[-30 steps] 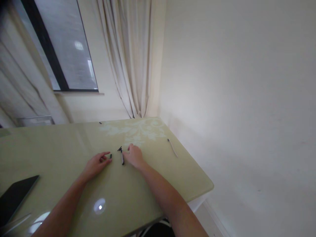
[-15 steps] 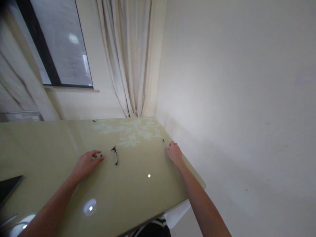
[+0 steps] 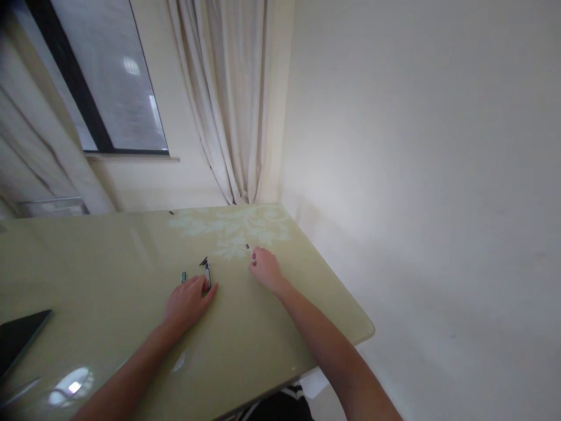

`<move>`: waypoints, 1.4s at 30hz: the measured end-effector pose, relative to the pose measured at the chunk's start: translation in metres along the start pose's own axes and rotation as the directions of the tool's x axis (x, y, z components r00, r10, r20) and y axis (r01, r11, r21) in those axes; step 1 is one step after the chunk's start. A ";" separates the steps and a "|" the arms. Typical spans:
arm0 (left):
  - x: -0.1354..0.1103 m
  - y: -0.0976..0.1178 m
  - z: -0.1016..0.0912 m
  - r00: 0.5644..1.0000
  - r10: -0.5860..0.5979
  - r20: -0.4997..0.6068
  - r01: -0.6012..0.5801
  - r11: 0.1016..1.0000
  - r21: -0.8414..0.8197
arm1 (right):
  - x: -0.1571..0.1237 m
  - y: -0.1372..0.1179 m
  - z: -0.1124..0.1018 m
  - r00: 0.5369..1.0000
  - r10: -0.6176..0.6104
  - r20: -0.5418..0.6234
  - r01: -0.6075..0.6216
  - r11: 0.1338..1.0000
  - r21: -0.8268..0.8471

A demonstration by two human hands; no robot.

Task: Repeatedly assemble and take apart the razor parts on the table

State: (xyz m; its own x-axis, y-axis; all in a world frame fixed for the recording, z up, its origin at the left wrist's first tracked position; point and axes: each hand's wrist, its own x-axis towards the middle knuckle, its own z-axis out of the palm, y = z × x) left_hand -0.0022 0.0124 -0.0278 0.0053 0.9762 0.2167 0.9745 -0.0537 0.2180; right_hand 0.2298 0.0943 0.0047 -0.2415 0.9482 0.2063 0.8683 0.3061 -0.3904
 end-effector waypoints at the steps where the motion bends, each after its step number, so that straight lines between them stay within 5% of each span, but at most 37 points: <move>1: -0.001 -0.001 -0.001 1.000 0.000 0.000 0.000 1.000 0.013 | 0.001 -0.011 0.006 1.000 -0.025 0.011 0.025 1.000 0.010; 5: -0.002 0.000 -0.005 1.000 0.010 0.019 -0.011 0.999 0.040 | 0.001 -0.036 0.026 0.997 -0.073 0.026 0.072 0.997 0.031; 11: -0.002 -0.001 -0.007 0.999 0.006 0.053 -0.007 1.000 0.019 | -0.008 -0.036 0.037 0.995 -0.080 0.055 0.078 0.996 0.041; 36: -0.012 -0.011 -0.013 0.992 0.093 0.082 -0.077 0.980 -0.186 | -0.010 -0.020 0.019 0.999 0.033 -0.008 -0.031 0.986 0.166; 42: -0.014 -0.006 -0.017 0.992 0.055 0.111 -0.044 0.994 -0.096 | -0.006 -0.004 0.004 0.986 0.134 0.102 -0.144 0.986 0.088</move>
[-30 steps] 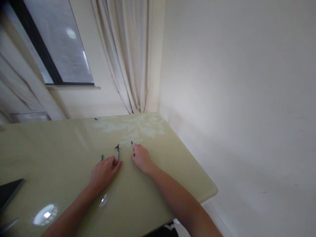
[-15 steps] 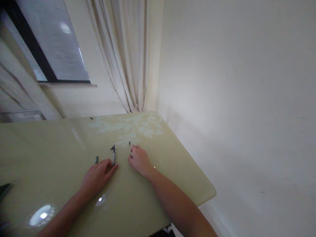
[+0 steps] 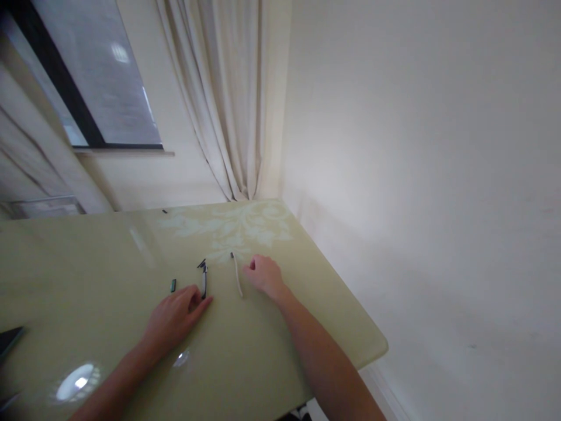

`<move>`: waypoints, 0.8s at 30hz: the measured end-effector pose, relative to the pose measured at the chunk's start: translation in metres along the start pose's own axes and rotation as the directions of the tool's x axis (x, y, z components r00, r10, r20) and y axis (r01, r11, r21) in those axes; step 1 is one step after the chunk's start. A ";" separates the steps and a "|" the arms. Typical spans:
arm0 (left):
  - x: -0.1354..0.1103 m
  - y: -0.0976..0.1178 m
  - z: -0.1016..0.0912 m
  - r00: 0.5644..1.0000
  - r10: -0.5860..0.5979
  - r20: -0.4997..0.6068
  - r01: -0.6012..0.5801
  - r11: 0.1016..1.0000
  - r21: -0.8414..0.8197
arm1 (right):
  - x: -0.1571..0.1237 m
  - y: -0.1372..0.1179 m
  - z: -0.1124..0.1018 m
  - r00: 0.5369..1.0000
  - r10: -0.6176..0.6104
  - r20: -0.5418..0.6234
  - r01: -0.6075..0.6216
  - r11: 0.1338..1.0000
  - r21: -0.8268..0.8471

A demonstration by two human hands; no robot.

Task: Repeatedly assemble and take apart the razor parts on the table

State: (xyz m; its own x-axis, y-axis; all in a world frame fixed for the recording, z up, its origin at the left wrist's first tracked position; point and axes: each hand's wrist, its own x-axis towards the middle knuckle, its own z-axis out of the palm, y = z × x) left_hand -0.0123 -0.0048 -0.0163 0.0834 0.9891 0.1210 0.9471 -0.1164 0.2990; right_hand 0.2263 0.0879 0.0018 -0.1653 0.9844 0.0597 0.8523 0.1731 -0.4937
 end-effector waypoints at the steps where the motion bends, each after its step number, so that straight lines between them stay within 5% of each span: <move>1: 0.000 0.002 -0.001 1.000 -0.016 0.005 0.016 1.000 0.019 | -0.001 -0.001 0.000 1.000 -0.003 0.019 0.003 1.000 -0.017; 13: 0.006 0.019 -0.006 0.987 -0.153 0.053 0.140 0.971 0.195 | -0.019 -0.060 0.050 0.987 -0.133 0.093 0.151 0.962 -0.226; 24: 0.004 0.021 -0.016 0.964 -0.253 0.085 0.229 0.948 0.222 | -0.024 -0.058 0.047 0.980 -0.166 0.107 0.177 0.979 -0.103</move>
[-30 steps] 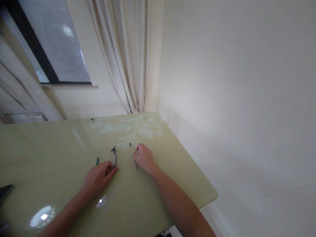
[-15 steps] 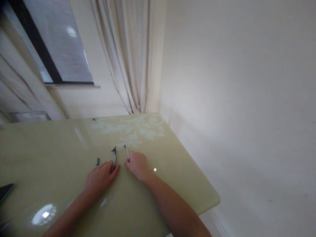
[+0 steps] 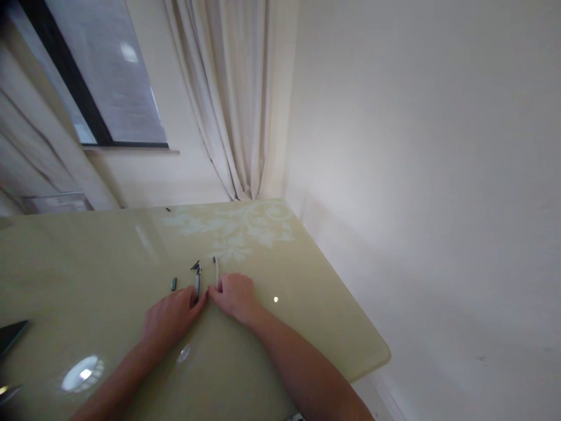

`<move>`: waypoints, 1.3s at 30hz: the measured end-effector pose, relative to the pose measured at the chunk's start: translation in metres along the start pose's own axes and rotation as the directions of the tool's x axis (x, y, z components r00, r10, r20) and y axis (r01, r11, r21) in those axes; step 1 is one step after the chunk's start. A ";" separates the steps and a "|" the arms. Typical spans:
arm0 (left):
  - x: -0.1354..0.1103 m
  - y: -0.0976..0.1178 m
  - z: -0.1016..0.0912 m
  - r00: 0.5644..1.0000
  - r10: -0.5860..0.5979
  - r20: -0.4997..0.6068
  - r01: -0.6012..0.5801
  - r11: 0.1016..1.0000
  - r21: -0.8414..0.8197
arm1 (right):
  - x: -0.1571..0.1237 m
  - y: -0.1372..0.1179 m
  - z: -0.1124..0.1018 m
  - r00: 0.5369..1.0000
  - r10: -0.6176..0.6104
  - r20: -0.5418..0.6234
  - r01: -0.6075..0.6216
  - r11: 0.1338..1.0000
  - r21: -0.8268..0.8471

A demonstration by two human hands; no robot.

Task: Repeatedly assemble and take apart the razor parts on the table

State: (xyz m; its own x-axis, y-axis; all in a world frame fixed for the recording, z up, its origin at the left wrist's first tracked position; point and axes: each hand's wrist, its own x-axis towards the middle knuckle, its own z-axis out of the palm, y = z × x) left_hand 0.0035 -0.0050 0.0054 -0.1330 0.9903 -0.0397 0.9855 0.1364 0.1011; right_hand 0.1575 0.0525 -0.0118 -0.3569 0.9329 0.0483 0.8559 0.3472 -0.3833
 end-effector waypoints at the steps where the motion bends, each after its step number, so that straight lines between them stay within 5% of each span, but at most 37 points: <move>1: 0.000 0.000 0.000 1.000 -0.005 0.004 0.005 1.000 0.008 | -0.001 0.001 0.000 1.000 -0.002 -0.003 0.002 1.000 0.011; 25: -0.003 -0.006 -0.001 0.999 -0.018 0.034 0.017 1.000 0.020 | -0.003 0.007 -0.001 0.996 -0.004 -0.091 0.034 0.943 0.330; 29: -0.003 -0.008 -0.004 0.998 -0.033 -0.044 0.034 0.999 0.011 | -0.004 0.007 -0.003 0.994 -0.028 -0.102 0.066 0.915 0.398; 34: -0.009 -0.006 0.000 0.960 0.107 -0.259 -0.133 0.988 -0.082 | -0.006 0.005 -0.010 0.983 -0.080 -0.168 0.168 0.771 0.614; 39: -0.015 0.002 0.011 0.896 0.344 -0.282 -0.405 0.892 -0.201 | -0.010 -0.003 -0.017 0.970 -0.116 -0.215 0.244 0.436 0.866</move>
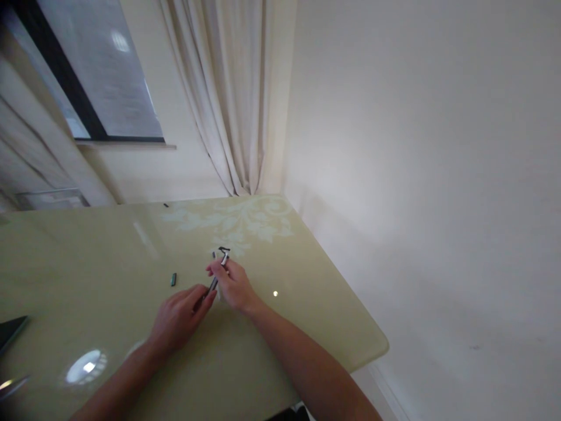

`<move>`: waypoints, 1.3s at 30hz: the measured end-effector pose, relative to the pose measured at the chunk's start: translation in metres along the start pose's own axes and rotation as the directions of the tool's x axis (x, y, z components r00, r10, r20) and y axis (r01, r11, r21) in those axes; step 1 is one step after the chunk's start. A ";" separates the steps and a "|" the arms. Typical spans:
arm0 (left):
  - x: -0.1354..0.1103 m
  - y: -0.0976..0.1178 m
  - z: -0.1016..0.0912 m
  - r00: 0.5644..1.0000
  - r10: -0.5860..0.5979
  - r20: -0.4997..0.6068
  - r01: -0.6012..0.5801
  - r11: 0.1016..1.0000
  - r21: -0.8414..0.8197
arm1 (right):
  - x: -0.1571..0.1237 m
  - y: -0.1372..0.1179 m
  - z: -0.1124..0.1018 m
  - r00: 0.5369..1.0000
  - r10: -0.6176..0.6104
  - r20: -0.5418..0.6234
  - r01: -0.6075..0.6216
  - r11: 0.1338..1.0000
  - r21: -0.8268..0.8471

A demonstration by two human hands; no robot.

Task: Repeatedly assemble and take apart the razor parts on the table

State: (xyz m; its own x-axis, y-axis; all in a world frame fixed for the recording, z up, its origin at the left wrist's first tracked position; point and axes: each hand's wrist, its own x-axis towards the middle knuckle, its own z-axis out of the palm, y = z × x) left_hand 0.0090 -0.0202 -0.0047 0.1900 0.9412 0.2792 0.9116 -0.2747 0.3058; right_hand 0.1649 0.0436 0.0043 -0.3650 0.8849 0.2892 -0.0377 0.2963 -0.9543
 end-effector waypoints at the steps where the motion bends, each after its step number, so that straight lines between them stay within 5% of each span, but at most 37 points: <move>1: 0.000 0.000 0.002 1.000 0.025 0.014 -0.024 0.999 -0.040 | 0.000 -0.001 0.000 1.000 -0.013 -0.002 0.013 0.998 0.067; 5: 0.000 -0.009 0.005 0.997 0.075 0.016 -0.072 0.984 -0.165 | -0.001 -0.003 -0.007 0.999 -0.032 0.029 0.025 0.975 0.222; 9: 0.005 -0.018 -0.002 0.997 0.010 -0.074 -0.036 0.932 -0.362 | -0.003 -0.004 -0.020 0.975 0.047 0.216 -0.105 0.958 0.266; 14: 0.008 -0.019 -0.018 0.971 -0.218 -0.101 0.093 0.727 -0.681 | -0.008 -0.009 -0.025 0.869 0.194 0.455 -0.330 0.912 0.242; 18: 0.005 -0.016 -0.024 0.981 -0.191 0.022 0.121 0.527 -0.841 | -0.012 -0.016 -0.021 0.800 0.228 0.555 -0.392 0.899 0.197; 29: 0.006 -0.018 -0.023 0.968 -0.163 0.191 0.239 0.361 -0.902 | -0.013 -0.017 -0.021 0.795 0.183 0.578 -0.354 0.914 0.197; 39: 0.007 -0.020 -0.018 0.966 -0.169 0.193 0.237 0.294 -0.926 | -0.013 -0.019 -0.019 0.829 0.190 0.527 -0.314 0.936 0.157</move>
State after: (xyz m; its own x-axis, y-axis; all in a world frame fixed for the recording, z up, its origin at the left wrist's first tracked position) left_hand -0.0148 -0.0115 0.0080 0.0999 0.9941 0.0421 -0.0243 -0.0399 0.9989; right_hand 0.1883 0.0337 0.0204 -0.7997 0.6001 0.0192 -0.0664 -0.0566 -0.9962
